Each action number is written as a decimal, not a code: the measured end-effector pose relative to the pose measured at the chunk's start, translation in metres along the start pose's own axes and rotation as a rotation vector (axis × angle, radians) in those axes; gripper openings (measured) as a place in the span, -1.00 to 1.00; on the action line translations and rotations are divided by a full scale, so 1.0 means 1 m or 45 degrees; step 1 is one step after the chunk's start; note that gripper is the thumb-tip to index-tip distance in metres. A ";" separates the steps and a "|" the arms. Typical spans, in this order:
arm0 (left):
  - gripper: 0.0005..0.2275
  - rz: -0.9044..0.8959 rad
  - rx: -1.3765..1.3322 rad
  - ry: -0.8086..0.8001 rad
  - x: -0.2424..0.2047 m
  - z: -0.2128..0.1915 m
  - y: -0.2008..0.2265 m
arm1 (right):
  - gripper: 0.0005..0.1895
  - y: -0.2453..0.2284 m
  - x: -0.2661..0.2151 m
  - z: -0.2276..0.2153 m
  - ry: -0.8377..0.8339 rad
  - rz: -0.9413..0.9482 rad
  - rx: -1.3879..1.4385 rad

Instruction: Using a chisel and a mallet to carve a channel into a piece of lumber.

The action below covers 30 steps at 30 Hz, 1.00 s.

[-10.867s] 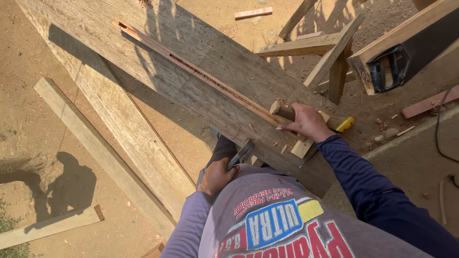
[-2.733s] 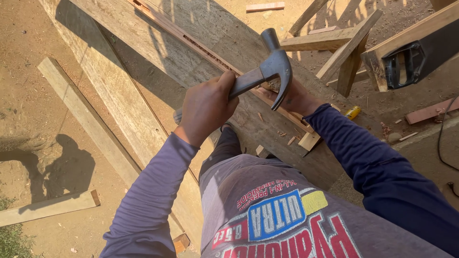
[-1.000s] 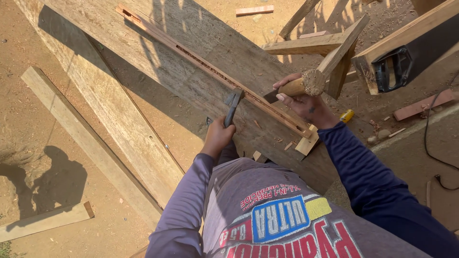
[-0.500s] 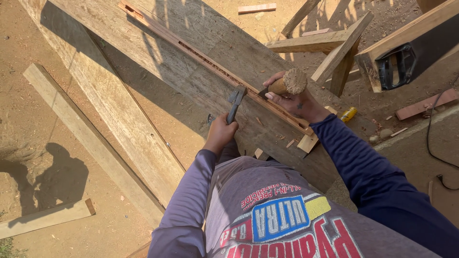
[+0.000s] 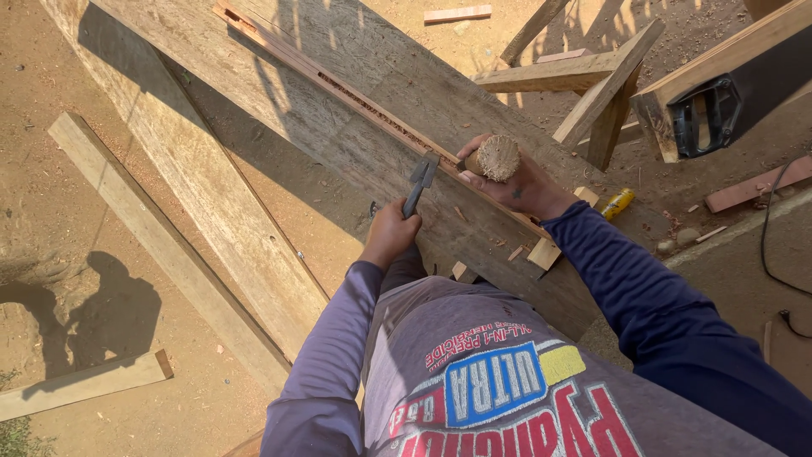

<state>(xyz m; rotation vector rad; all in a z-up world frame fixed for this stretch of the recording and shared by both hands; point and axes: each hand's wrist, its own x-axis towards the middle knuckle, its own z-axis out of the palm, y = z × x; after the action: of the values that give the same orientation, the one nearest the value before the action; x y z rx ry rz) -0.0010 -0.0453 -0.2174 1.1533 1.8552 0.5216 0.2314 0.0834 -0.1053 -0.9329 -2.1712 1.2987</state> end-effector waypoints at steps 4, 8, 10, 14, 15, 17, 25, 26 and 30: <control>-0.81 0.016 0.058 0.000 -0.008 -0.023 0.026 | -0.69 0.007 0.001 0.002 0.009 -0.016 0.020; -0.81 0.223 0.188 0.177 -0.033 -0.076 0.097 | -0.70 0.019 0.002 0.002 -0.010 -0.068 0.163; -0.79 0.369 0.203 0.271 -0.048 -0.103 0.132 | -0.70 0.025 -0.001 0.005 -0.039 -0.039 0.237; -0.81 0.747 0.385 0.352 -0.058 -0.129 0.174 | -0.69 0.021 -0.001 0.005 -0.012 -0.141 0.156; -0.80 0.828 0.485 0.340 -0.058 -0.131 0.179 | -0.69 0.017 0.000 0.005 0.013 -0.186 0.099; -0.81 0.822 0.566 0.286 -0.054 -0.127 0.175 | -0.71 0.020 0.000 0.007 0.020 -0.197 0.044; -0.79 0.497 0.399 0.184 -0.031 -0.095 0.123 | -0.71 0.027 -0.004 0.008 0.066 -0.101 0.270; -0.81 0.394 0.227 0.145 -0.022 -0.085 0.102 | -0.73 0.020 -0.003 0.005 0.065 -0.060 0.333; -0.83 0.151 -0.112 0.027 0.000 -0.056 0.038 | -0.74 0.003 0.009 -0.002 0.060 -0.011 0.290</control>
<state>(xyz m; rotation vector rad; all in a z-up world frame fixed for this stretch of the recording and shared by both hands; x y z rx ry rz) -0.0287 -0.0217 -0.1600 1.2075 1.7712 0.6781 0.2276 0.0923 -0.1063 -0.8532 -1.9402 1.4678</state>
